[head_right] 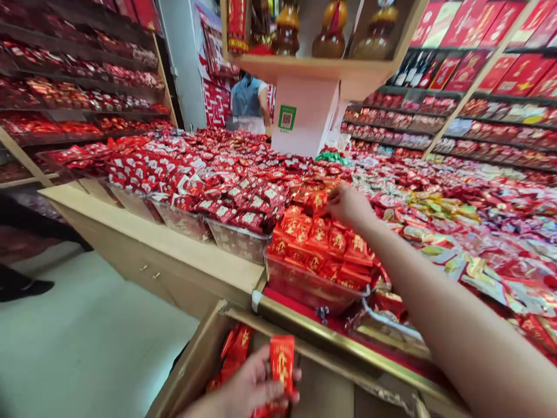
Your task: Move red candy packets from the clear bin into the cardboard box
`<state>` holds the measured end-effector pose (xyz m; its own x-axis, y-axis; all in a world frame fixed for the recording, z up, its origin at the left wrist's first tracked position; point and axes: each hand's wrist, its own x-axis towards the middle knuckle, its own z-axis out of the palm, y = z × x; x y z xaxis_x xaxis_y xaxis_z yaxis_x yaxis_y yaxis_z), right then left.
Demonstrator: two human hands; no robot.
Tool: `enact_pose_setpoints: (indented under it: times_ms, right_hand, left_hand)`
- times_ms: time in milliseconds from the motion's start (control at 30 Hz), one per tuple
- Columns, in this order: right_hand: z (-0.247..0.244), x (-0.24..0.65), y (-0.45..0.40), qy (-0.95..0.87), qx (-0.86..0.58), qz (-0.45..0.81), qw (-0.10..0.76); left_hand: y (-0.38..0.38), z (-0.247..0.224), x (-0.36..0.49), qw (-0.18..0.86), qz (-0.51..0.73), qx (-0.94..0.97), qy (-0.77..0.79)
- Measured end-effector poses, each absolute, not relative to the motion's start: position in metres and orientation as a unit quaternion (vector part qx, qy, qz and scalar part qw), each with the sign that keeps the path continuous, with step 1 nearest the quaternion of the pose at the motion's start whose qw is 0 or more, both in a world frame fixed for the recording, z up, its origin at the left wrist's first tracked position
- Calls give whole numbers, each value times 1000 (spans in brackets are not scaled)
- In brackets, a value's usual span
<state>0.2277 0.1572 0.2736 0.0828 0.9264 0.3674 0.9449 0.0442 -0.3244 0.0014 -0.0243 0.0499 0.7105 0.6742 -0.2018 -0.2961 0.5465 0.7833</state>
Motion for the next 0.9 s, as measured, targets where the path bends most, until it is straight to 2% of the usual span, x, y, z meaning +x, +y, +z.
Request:
enact_pose_setpoints:
  times_ms: [167,233,333,433,500,600,800,900]
  right_hand:
    - [288,229,102,-660,-637,49,395]
    - [287,224,63,-648,-625,90,426]
    - [260,217,-1,-657,-618,144,407]
    - [204,211,-48,-661,-629,214,350]
    - [165,205,-65,-661,-630,250,322]
    - [124,194,-74,-662,-643,239,301]
    - [105,169,-73,-718,-613,207,257]
    - [105,163,-72,-752,-558,214,279]
  left_hand:
    - [-20,59,0,848,296,371,238]
    - [-20,62,-1,852,285,369,237]
    - [-21,63,-4,862,278,365,218]
    - [-21,63,-5,872,278,352,195]
    - [-20,65,-5,879,279,339,186]
    - [-20,68,-7,890,285,306,184]
    - [-25,67,-8,907,282,249,187]
    - [-26,68,-5,888,295,269,229]
